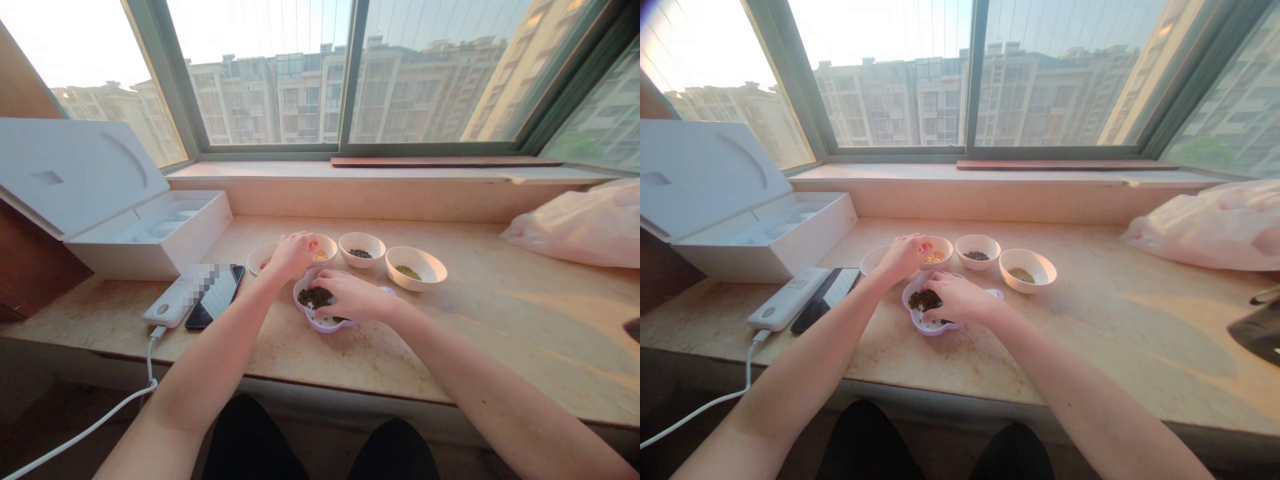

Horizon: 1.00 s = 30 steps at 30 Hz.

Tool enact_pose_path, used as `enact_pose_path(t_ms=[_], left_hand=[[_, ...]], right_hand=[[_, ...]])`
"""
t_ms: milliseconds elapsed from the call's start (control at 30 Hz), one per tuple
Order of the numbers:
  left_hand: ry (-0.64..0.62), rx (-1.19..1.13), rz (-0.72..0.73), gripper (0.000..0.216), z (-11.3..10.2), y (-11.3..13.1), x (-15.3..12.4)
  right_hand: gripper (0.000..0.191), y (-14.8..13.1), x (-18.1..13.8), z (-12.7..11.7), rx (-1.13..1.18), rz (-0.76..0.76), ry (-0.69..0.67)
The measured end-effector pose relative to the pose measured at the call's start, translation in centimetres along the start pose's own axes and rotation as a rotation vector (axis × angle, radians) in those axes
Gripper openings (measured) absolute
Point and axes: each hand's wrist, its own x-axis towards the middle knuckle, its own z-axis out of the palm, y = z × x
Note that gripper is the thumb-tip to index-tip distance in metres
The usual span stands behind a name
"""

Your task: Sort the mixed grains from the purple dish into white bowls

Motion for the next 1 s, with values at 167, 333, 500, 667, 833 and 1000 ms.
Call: enact_pose_path(t_ms=[167,333,500,667,833,1000], left_hand=[[-0.013,-0.004,0.032,0.027,-0.3,0.6,-0.3],[-0.018,-0.007,0.036,0.026,-0.3,0.9,-0.4],[-0.018,-0.014,0.033,0.028,-0.4,1.0,-0.5],[-0.013,-0.032,0.049,0.028,-0.4,0.9,-0.5],[-0.019,-0.035,0.047,0.026,-0.4,0.9,-0.5],[-0.02,-0.051,0.048,0.027,-0.6,1.0,-0.6]], right_hand=[[0.012,0.8,1.0,1.0,0.018,0.036,0.059],[0.009,1.2,1.6,1.4,0.014,0.073,0.061],[0.011,1.4,1.4,1.2,0.073,0.054,0.063],[0.016,1.0,0.8,0.4,0.14,0.018,0.073],[0.021,0.9,0.6,-0.1,0.106,0.011,0.062],[0.026,0.7,0.4,-0.2,0.057,-0.019,0.068]])
